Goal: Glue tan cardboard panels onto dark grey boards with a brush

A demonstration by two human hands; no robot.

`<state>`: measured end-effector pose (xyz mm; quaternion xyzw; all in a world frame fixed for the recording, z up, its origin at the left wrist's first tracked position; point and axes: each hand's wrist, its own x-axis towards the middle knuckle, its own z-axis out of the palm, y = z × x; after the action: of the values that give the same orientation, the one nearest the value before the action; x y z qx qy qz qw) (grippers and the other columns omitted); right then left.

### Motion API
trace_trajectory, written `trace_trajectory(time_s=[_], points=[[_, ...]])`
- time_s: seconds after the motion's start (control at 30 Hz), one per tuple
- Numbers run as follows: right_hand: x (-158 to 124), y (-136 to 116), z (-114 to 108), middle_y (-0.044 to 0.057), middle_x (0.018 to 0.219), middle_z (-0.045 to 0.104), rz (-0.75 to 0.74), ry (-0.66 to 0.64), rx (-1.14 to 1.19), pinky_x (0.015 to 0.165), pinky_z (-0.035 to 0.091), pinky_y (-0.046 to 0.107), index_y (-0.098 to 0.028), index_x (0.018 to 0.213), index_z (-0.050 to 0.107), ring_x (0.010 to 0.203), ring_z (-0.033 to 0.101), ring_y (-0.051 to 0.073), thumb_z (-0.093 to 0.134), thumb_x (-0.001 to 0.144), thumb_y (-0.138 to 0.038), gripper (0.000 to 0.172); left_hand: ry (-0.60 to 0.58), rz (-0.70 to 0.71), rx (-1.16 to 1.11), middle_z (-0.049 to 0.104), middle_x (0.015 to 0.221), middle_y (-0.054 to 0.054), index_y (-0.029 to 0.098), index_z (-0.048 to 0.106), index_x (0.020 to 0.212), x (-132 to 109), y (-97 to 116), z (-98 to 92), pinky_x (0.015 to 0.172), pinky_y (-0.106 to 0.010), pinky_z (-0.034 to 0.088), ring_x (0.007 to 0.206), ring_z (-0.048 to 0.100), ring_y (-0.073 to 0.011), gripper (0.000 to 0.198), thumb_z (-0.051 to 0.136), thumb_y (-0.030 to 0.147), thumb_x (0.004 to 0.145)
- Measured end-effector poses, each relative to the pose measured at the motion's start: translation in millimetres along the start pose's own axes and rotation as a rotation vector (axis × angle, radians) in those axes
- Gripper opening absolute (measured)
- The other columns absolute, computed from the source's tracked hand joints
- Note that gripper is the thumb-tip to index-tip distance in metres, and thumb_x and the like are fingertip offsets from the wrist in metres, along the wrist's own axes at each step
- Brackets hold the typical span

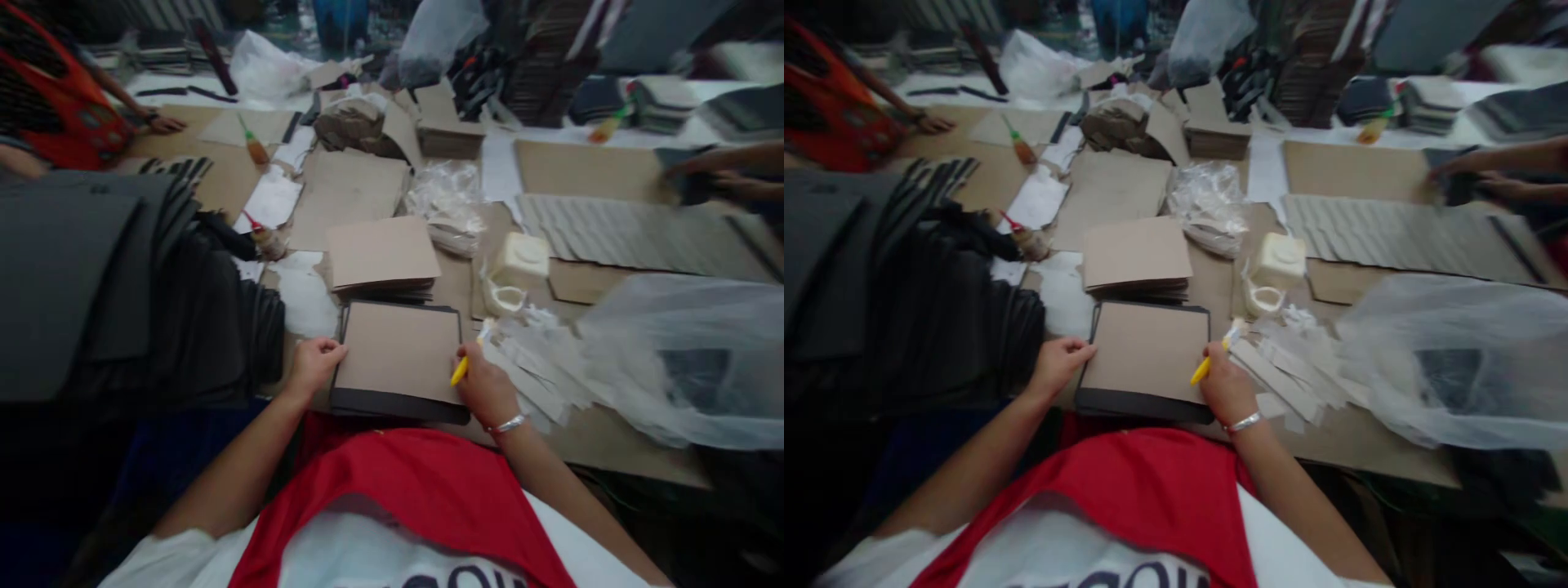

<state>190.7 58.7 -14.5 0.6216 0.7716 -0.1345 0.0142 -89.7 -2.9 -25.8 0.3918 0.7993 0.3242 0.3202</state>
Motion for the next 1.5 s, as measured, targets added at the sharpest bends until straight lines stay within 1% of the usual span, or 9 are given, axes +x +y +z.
trace_trajectory(time_s=[0.23, 0.4, 0.6, 0.77, 0.9, 1.07, 1.17, 1.33, 1.5], points=[[4.4, -4.1, -1.0, 0.006, 0.067, 0.061, -0.062, -0.008, -0.149, 0.049, 0.019, 0.025, -0.016, 0.107, 0.050, 0.051, 0.050, 0.014, 0.043, 0.089, -0.033, 0.026, -0.065, 0.060, 0.025, 0.060, 0.057, 0.001, 0.013, 0.063, 0.063, 10.1, -6.7, -4.8, 0.051, -0.022, 0.035, 0.052, 0.051, -0.0105, 0.024, 0.062, 0.036, 0.066], [1.3, -12.3, -9.6, 0.008, 0.068, 0.063, -0.024, -0.051, -0.266, 0.049, 0.025, 0.025, -0.017, 0.106, 0.051, 0.055, 0.058, 0.019, 0.038, 0.090, -0.040, 0.031, -0.139, 0.172, 0.249, 0.061, 0.062, 0.000, 0.014, 0.064, 0.070, 10.7, 2.7, -14.4, 0.056, -0.023, 0.040, 0.059, 0.054, -0.0127, 0.018, 0.060, 0.031, 0.071], [0.5, -1.7, -40.1, 0.009, 0.067, 0.064, -0.001, 0.089, -0.286, 0.049, 0.032, 0.025, -0.016, 0.102, 0.055, 0.057, 0.061, 0.021, 0.045, 0.086, -0.051, 0.039, -0.091, 0.700, 0.666, 0.056, 0.122, -0.011, 0.020, 0.060, 0.111, 2.6, 22.7, -10.6, 0.091, -0.037, 0.043, 0.110, 0.052, -0.0229, 0.034, 0.051, 0.013, 0.079], [11.6, -5.6, -77.7, 0.002, 0.060, 0.058, -0.109, 0.360, 0.309, 0.050, 0.037, 0.023, -0.017, 0.113, 0.055, 0.052, 0.055, 0.014, 0.034, 0.090, -0.051, 0.046, -0.318, 1.011, 0.840, 0.057, 0.123, -0.011, 0.015, 0.059, 0.111, -2.4, 28.5, 8.1, 0.098, -0.033, 0.040, 0.114, 0.051, -0.0196, 0.033, 0.042, 0.007, 0.083], [39.5, -60.9, -70.7, -0.004, 0.051, 0.050, -0.165, 0.141, 1.031, 0.036, 0.031, 0.019, -0.015, 0.092, 0.060, 0.035, 0.041, 0.006, 0.037, 0.084, -0.061, 0.052, -0.272, 1.010, 0.836, 0.058, 0.119, -0.012, 0.014, 0.058, 0.109, -5.9, 26.8, 12.3, 0.097, -0.035, 0.041, 0.112, 0.052, -0.0218, 0.027, 0.048, 0.021, 0.086], [71.2, -109.1, -32.2, -0.007, 0.045, 0.049, -0.086, -0.107, 1.234, 0.031, 0.031, 0.016, -0.017, 0.075, 0.054, 0.032, 0.043, 0.006, 0.058, 0.073, -0.050, 0.033, -0.207, 0.971, 0.798, 0.056, 0.123, -0.014, 0.012, 0.057, 0.113, -15.5, 24.5, 13.6, 0.098, -0.037, 0.040, 0.115, 0.050, -0.0255, 0.039, 0.052, 0.038, 0.085], [73.3, -78.3, -26.9, -0.008, 0.044, 0.050, -0.001, -0.082, 1.169, 0.031, 0.032, 0.016, -0.017, 0.074, 0.055, 0.031, 0.043, 0.005, 0.058, 0.074, -0.042, 0.025, -0.184, 0.903, 0.789, 0.055, 0.128, -0.013, 0.015, 0.056, 0.116, -20.6, 23.3, 14.5, 0.096, -0.039, 0.041, 0.118, 0.049, -0.0255, 0.040, 0.052, 0.039, 0.085], [52.3, 3.9, -41.3, -0.007, 0.043, 0.051, 0.159, 0.148, 1.128, 0.029, 0.030, 0.015, -0.016, 0.075, 0.057, 0.030, 0.041, 0.005, 0.062, 0.071, -0.041, 0.026, -0.161, 0.827, 0.752, 0.054, 0.131, -0.008, 0.021, 0.056, 0.118, -22.7, 19.6, 16.2, 0.104, -0.051, 0.030, 0.122, 0.047, -0.0260, 0.037, 0.052, 0.039, 0.085], [16.4, 40.1, -62.7, -0.005, 0.053, 0.057, 0.136, 0.266, 1.193, 0.032, 0.034, 0.016, -0.015, 0.087, 0.058, 0.034, 0.046, 0.005, 0.060, 0.072, -0.055, 0.042, -0.186, 0.816, 0.675, 0.052, 0.132, -0.012, 0.016, 0.055, 0.120, -25.8, 10.4, 19.3, 0.104, -0.043, 0.035, 0.124, 0.044, -0.0260, 0.045, 0.050, 0.042, 0.083]])
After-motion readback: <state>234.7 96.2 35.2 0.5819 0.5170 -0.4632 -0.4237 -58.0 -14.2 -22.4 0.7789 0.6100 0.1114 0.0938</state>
